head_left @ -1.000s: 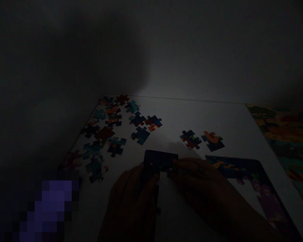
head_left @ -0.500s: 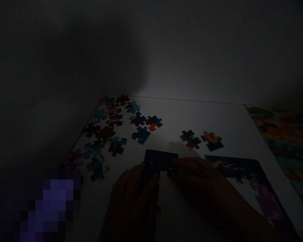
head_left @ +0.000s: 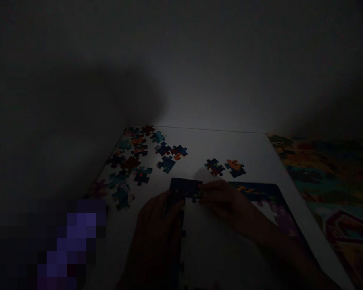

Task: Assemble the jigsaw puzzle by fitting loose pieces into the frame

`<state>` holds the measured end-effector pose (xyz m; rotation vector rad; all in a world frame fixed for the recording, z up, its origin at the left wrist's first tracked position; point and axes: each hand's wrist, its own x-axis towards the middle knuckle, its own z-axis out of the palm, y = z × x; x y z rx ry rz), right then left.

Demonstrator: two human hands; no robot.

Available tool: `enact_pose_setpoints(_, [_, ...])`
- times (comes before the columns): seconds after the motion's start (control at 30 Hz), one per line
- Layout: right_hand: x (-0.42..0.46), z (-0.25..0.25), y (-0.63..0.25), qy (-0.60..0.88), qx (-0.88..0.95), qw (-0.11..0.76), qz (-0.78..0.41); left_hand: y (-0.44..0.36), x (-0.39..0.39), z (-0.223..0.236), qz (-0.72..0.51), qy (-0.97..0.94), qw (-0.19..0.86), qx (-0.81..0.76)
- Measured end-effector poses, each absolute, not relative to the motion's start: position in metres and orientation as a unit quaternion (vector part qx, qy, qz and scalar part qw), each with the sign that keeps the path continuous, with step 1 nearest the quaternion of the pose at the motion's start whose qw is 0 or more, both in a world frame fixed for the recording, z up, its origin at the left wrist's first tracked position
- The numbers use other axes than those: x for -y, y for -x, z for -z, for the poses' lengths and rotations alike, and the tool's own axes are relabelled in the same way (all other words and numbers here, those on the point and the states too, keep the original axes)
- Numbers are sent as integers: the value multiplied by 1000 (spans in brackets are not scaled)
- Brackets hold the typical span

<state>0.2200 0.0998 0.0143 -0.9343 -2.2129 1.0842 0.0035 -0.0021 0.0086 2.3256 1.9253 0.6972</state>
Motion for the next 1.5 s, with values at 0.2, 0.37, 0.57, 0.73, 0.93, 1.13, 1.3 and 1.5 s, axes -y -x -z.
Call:
enact_pose_setpoints(0.2, [-119, -15, -235, 444, 710, 395, -379, -3, 2, -7, -245, -746, 22, -619])
enact_pose_setpoints(0.37, [-139, -2, -252, 536, 649, 467, -271, -1, 1, -4, -242, -751, 19, -614])
enact_pose_setpoints(0.57, [-150, 8, -257, 547, 689, 416, -229, -3, 1, -2, -238, -748, 6, -620])
enact_pose_setpoints(0.73, [-147, 2, -257, 579, 673, 413, -205, -4, 2, -2, -235, -745, 1, -625])
enact_pose_setpoints(0.93, [-150, -11, -267, 604, 671, 401, -154, -4, 2, -1, -242, -740, 6, -627])
enact_pose_setpoints(1.13, [-150, -21, -250, 595, 731, 304, -138, -5, 3, -2, -241, -738, 0, -630])
enact_pose_setpoints(1.3, [-146, -22, -216, 602, 781, 132, -104, -6, 3, -4, -240, -737, 5, -632])
enact_pose_setpoints(1.5, [-158, -22, -212, 602, 776, 115, -146, -7, 4, -6, -242, -734, 17, -634])
